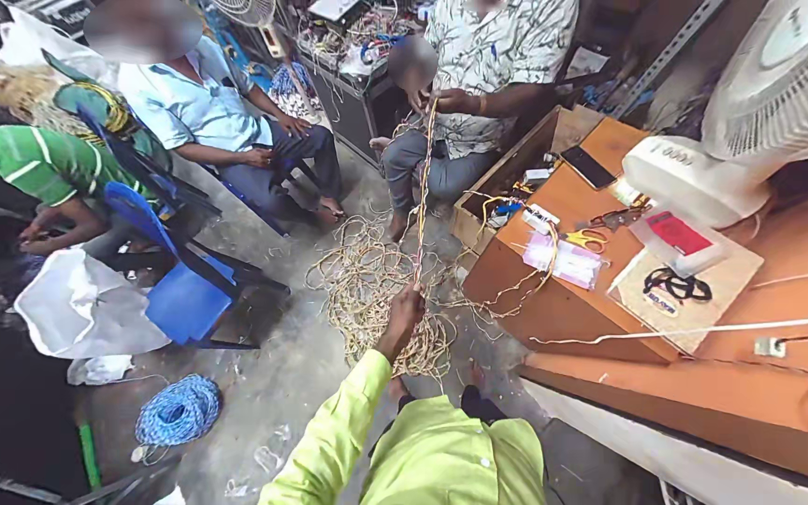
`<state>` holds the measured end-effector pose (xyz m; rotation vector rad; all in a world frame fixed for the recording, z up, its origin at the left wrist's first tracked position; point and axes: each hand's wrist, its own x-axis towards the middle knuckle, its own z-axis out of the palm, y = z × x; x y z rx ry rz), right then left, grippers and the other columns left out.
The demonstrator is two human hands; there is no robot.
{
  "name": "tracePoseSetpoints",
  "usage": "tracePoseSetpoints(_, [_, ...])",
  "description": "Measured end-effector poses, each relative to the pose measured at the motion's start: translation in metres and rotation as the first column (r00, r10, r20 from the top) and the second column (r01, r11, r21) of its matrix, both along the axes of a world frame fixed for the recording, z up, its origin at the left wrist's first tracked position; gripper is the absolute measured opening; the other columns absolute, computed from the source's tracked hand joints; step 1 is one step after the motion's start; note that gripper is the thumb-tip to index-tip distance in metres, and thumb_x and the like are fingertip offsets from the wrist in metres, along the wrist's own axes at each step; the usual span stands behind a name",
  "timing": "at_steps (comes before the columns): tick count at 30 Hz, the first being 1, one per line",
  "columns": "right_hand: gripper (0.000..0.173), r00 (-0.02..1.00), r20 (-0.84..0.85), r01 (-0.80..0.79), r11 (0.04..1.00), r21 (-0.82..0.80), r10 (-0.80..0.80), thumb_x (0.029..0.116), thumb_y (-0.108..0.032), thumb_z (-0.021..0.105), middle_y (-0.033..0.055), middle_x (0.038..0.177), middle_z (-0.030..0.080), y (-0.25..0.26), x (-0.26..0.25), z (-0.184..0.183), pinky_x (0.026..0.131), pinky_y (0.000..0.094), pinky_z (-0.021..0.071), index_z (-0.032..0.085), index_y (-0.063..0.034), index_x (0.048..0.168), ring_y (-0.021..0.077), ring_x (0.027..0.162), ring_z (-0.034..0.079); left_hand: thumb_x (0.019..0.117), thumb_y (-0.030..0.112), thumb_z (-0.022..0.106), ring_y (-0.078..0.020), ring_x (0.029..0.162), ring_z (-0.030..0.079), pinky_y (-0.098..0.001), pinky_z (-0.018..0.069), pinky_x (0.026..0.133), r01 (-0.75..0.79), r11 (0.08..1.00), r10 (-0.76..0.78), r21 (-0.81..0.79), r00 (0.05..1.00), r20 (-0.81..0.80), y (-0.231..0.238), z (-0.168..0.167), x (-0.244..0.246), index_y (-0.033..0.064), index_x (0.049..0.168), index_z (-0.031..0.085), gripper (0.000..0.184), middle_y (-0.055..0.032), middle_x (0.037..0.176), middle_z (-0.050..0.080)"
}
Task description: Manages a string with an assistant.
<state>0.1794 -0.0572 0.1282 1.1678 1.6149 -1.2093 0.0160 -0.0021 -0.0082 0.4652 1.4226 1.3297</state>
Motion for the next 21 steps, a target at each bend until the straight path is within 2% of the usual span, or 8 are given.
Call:
tracePoseSetpoints(2, [0.041, 0.999, 0.028, -0.020, 0.997, -0.071, 0.022, 0.1106, -0.007, 0.035, 0.0313, 0.155, 0.042, 0.008, -0.003, 0.012, 0.120, 0.0408, 0.0267, 0.045, 0.0146, 0.145, 0.0375, 0.146, 0.039, 0.1125, 0.020, 0.035, -0.0048, 0.048, 0.040, -0.0204, 0.0369, 0.046, -0.009, 1.000, 0.009, -0.010, 1.000, 0.011, 0.001, 0.001, 0.008, -0.0009, 0.117, 0.059, 0.032, 0.0045, 0.064, 0.045])
tracePoseSetpoints(5, [0.042, 0.985, 0.146, 0.110, 0.989, -0.094, -0.096, 0.1103, -0.004, 0.033, 0.0212, 0.158, 0.042, 0.008, 0.040, 0.019, 0.117, 0.0309, 0.0306, 0.041, 0.0092, 0.150, 0.0242, 0.145, 0.042, 0.1127, 0.020, 0.034, -0.0047, 0.048, 0.041, -0.0202, 0.0373, 0.046, 0.025, 0.999, -0.025, -0.030, 1.000, -0.006, 0.003, 0.009, 0.018, -0.0018, 0.119, 0.058, 0.033, 0.0036, 0.064, 0.048])
tracePoseSetpoints(6, [0.039, 0.968, 0.052, 0.242, 0.969, 0.038, -0.244, 0.1092, -0.003, 0.033, 0.0213, 0.146, 0.052, -0.004, 0.090, -0.005, 0.107, 0.0229, 0.0377, 0.046, 0.0109, 0.143, 0.0194, 0.131, 0.051, 0.1127, 0.020, 0.034, -0.0048, 0.048, 0.042, -0.0201, 0.0377, 0.046, 0.037, 0.999, -0.037, -0.027, 0.999, -0.015, 0.004, 0.012, 0.019, -0.0021, 0.119, 0.058, 0.033, 0.0034, 0.063, 0.048])
tracePoseSetpoints(7, [0.031, 0.832, -0.306, 0.542, 0.795, 0.271, -0.463, 0.1054, 0.001, 0.042, 0.0353, 0.120, 0.063, -0.028, 0.155, -0.067, 0.092, 0.0275, 0.0506, 0.055, 0.0226, 0.123, 0.0304, 0.107, 0.064, 0.1127, 0.020, 0.034, -0.0049, 0.048, 0.041, -0.0202, 0.0373, 0.046, 0.048, 0.999, -0.048, -0.021, 0.999, -0.019, 0.006, 0.014, 0.020, -0.0019, 0.119, 0.058, 0.033, 0.0035, 0.064, 0.048])
tracePoseSetpoints(9, [0.032, 0.568, -0.402, 0.823, 0.498, 0.274, -0.718, 0.1021, -0.001, 0.056, 0.0358, 0.124, 0.063, 0.000, 0.237, -0.180, 0.101, 0.0482, 0.0514, 0.058, 0.0157, 0.130, 0.0404, 0.114, 0.065, 0.1128, 0.022, 0.034, -0.0051, 0.048, 0.041, -0.0205, 0.0370, 0.046, 0.056, 0.998, -0.057, -0.012, 0.998, -0.028, 0.011, 0.018, 0.021, -0.0008, 0.119, 0.059, 0.034, 0.0036, 0.065, 0.048])
tracePoseSetpoints(11, [0.033, 0.516, -0.463, 0.854, 0.392, 0.341, -0.721, 0.0950, -0.002, 0.069, 0.0287, 0.123, 0.068, 0.054, 0.279, -0.251, 0.104, 0.0538, 0.0498, 0.065, 0.0071, 0.127, 0.0393, 0.116, 0.066, 0.1127, 0.022, 0.035, -0.0048, 0.048, 0.040, -0.0202, 0.0368, 0.045, 0.045, 0.999, -0.045, -0.003, 0.999, -0.027, 0.016, 0.020, 0.020, -0.0010, 0.119, 0.059, 0.034, 0.0037, 0.065, 0.047])
tracePoseSetpoints(16, [0.041, 0.564, -0.501, 0.821, 0.509, 0.257, -0.657, 0.0983, -0.013, 0.069, 0.0250, 0.127, 0.067, 0.124, 0.245, -0.243, 0.102, 0.0537, 0.0517, 0.061, 0.0018, 0.136, 0.0365, 0.115, 0.067, 0.1125, 0.021, 0.035, -0.0050, 0.050, 0.041, -0.0212, 0.0378, 0.048, 0.007, 1.000, -0.006, 0.022, 0.999, -0.050, 0.016, 0.020, 0.016, -0.0019, 0.123, 0.058, 0.034, 0.0038, 0.067, 0.047])
tracePoseSetpoints(21, [0.042, 0.701, -0.483, 0.659, 0.736, 0.155, -0.525, 0.0961, -0.015, 0.071, 0.0243, 0.127, 0.067, 0.096, 0.201, -0.263, 0.105, 0.0505, 0.0516, 0.062, 0.0034, 0.133, 0.0348, 0.117, 0.066, 0.1117, 0.018, 0.037, -0.0042, 0.051, 0.041, -0.0197, 0.0375, 0.048, -0.040, 0.997, 0.044, 0.062, 0.997, -0.068, 0.037, 0.038, -0.015, -0.0024, 0.129, 0.057, 0.033, 0.0039, 0.070, 0.048])
